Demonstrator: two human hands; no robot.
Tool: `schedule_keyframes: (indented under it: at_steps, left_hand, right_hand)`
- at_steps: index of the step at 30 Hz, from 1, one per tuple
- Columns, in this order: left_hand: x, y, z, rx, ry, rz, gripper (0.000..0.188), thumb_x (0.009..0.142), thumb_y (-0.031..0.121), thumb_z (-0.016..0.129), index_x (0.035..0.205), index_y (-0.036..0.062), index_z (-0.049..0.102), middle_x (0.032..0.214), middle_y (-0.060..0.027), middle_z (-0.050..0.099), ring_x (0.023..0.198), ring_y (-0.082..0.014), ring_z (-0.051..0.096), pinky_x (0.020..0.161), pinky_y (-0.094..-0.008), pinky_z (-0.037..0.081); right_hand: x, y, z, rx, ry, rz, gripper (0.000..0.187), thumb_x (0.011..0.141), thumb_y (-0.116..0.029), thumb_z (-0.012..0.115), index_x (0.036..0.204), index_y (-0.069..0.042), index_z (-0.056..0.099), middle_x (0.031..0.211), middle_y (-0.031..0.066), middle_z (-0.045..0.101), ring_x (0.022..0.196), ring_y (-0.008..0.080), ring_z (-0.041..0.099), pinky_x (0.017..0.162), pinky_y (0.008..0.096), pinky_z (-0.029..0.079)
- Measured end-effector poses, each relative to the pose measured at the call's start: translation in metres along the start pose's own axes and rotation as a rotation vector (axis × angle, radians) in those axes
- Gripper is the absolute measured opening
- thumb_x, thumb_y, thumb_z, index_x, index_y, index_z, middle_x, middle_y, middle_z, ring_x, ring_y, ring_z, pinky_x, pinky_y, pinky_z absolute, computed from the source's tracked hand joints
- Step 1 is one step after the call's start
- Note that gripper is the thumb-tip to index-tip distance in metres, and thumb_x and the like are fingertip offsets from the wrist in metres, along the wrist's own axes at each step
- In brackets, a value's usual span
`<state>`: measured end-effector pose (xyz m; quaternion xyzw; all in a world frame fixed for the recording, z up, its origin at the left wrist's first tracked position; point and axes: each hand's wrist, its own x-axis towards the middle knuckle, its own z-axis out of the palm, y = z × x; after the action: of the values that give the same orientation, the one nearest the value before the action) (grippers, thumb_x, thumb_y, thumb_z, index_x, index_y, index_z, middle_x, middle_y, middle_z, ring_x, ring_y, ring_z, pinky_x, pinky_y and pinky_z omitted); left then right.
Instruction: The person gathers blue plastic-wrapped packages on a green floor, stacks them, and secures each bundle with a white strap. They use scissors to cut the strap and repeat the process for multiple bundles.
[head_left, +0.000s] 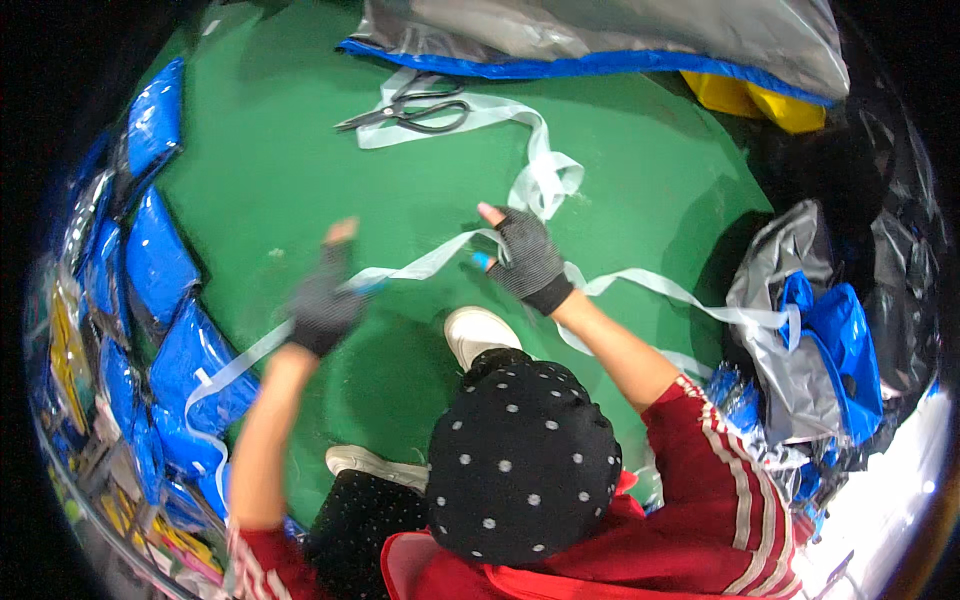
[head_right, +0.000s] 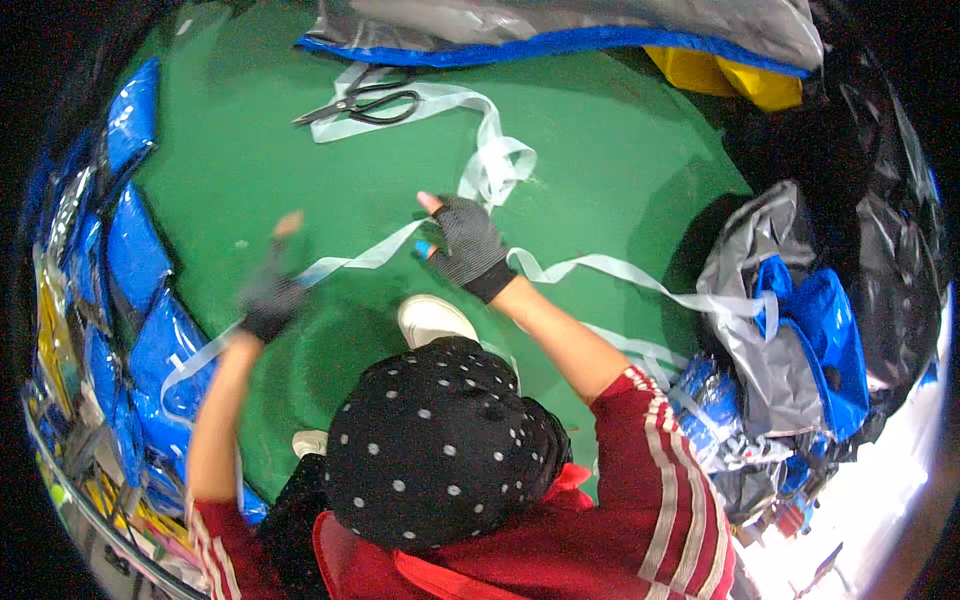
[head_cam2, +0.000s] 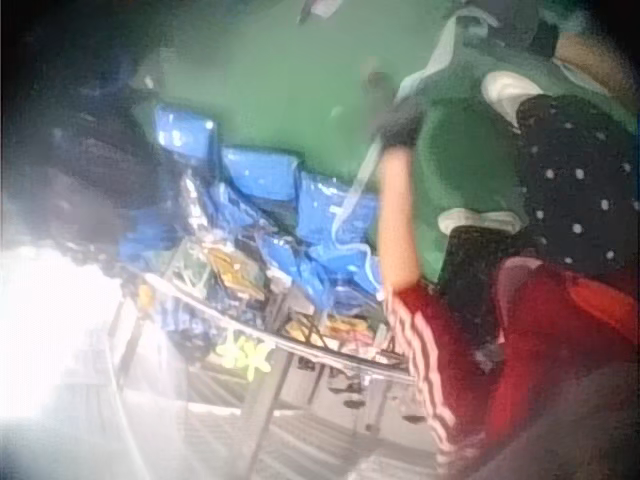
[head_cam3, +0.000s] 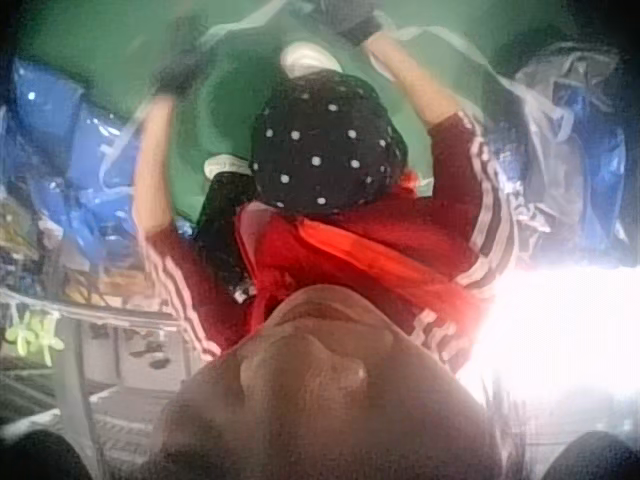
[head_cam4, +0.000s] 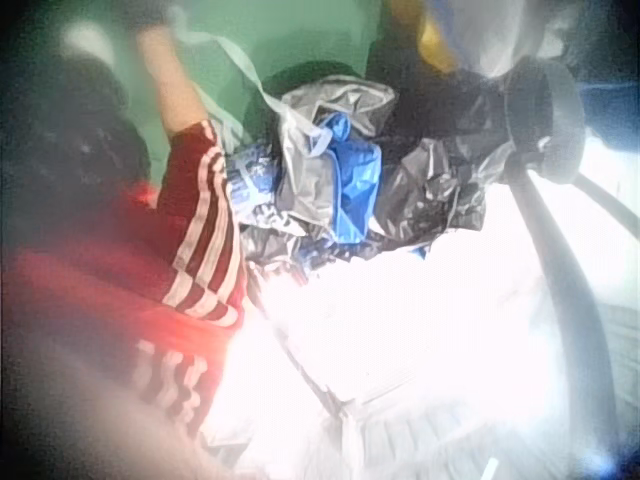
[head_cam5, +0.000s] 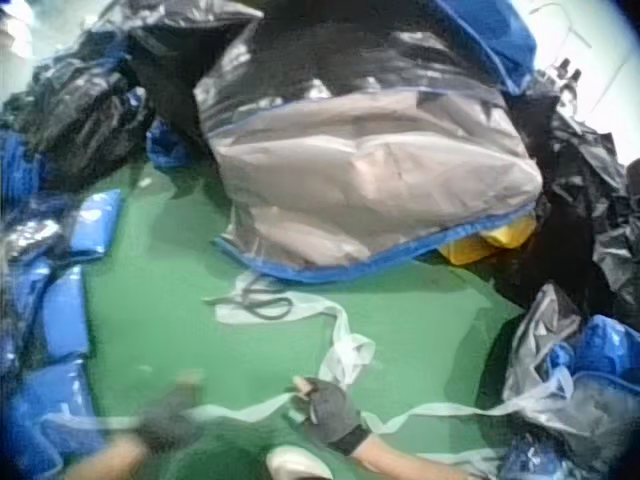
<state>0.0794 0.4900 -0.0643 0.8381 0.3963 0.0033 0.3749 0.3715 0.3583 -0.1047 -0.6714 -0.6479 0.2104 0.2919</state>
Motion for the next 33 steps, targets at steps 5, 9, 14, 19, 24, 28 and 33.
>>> schedule_keyframes:
  at_steps: [5, 9, 14, 19, 24, 28, 33]
  left_hand:
    - [0.064, 0.028, 0.104, 0.338, -0.173, -0.142, 0.044, 0.084, 0.028, 0.048, 0.122, 0.0062, 0.046, 0.111, -0.0189, 0.056, 0.097, -0.0335, 0.056, 0.083, -0.0425, 0.045]
    - [0.035, -0.042, 0.012, 0.530, 0.426, 0.030, 0.032, 0.085, 0.025, 0.047, 0.109, 0.0069, 0.057, 0.087, -0.0179, 0.063, 0.073, -0.0337, 0.060, 0.067, -0.0439, 0.048]
    - [0.003, -0.127, -0.099, 0.823, 0.556, -0.027, 0.027, 0.083, 0.017, 0.049, 0.107, 0.0077, 0.058, 0.088, -0.0166, 0.061, 0.075, -0.0322, 0.059, 0.065, -0.0414, 0.047]
    - [-0.024, -0.136, -0.118, 0.744, 0.462, -0.315, 0.032, 0.084, 0.022, 0.050, 0.111, 0.0044, 0.056, 0.088, -0.0195, 0.062, 0.074, -0.0352, 0.060, 0.065, -0.0460, 0.047]
    - [-0.012, -0.083, -0.018, 0.062, 0.039, -0.295, 0.048, 0.078, 0.023, 0.060, 0.121, 0.0054, 0.047, 0.104, -0.0203, 0.059, 0.096, -0.0357, 0.057, 0.081, -0.0403, 0.046]
    - [-0.053, -0.050, 0.017, -0.153, 0.056, 0.070, 0.059, 0.076, 0.027, 0.066, 0.128, 0.0160, 0.041, 0.126, -0.0172, 0.046, 0.112, -0.0335, 0.048, 0.092, -0.0399, 0.041]
    - [-0.181, -0.064, -0.045, 0.213, -0.336, -0.377, 0.047, 0.077, 0.034, 0.060, 0.117, 0.0106, 0.052, 0.110, -0.0176, 0.057, 0.100, -0.0338, 0.055, 0.085, -0.0404, 0.044]
  right_hand:
    - [-0.003, 0.022, 0.020, -0.353, -0.244, 0.169, 0.071, 0.067, -0.023, 0.065, 0.131, -0.009, 0.037, 0.086, 0.0105, 0.059, 0.085, 0.0279, 0.055, 0.095, 0.0476, 0.030]
    - [-0.044, 0.109, -0.036, -0.595, -0.332, 0.121, 0.033, 0.069, -0.018, 0.059, 0.101, -0.017, 0.058, 0.084, 0.0057, 0.061, 0.090, 0.0230, 0.057, 0.098, 0.0475, 0.026]
    - [-0.063, 0.187, -0.134, -0.954, -0.303, 0.180, 0.040, 0.067, -0.015, 0.065, 0.106, -0.013, 0.055, 0.092, 0.0076, 0.061, 0.091, 0.0241, 0.057, 0.098, 0.0441, 0.029]
    - [-0.115, 0.185, -0.207, -0.900, -0.244, 0.533, 0.042, 0.071, -0.021, 0.060, 0.112, -0.012, 0.053, 0.101, 0.0094, 0.060, 0.101, 0.0267, 0.053, 0.094, 0.0443, 0.032]
    - [-0.152, 0.213, -0.226, -0.108, -0.683, 1.000, 0.067, 0.064, -0.022, 0.066, 0.125, -0.006, 0.043, 0.120, 0.0159, 0.052, 0.112, 0.0309, 0.047, 0.094, 0.0380, 0.038]
    - [-0.061, 0.240, -0.254, 0.167, -0.456, 0.619, 0.031, 0.079, -0.011, 0.052, 0.107, -0.001, 0.059, 0.111, 0.0106, 0.059, 0.104, 0.0225, 0.054, 0.092, 0.0307, 0.039]
    - [0.079, 0.145, -0.176, -0.846, 0.133, 0.062, 0.038, 0.075, -0.008, 0.057, 0.113, -0.005, 0.054, 0.115, 0.0139, 0.056, 0.104, 0.0268, 0.053, 0.088, 0.0343, 0.042]
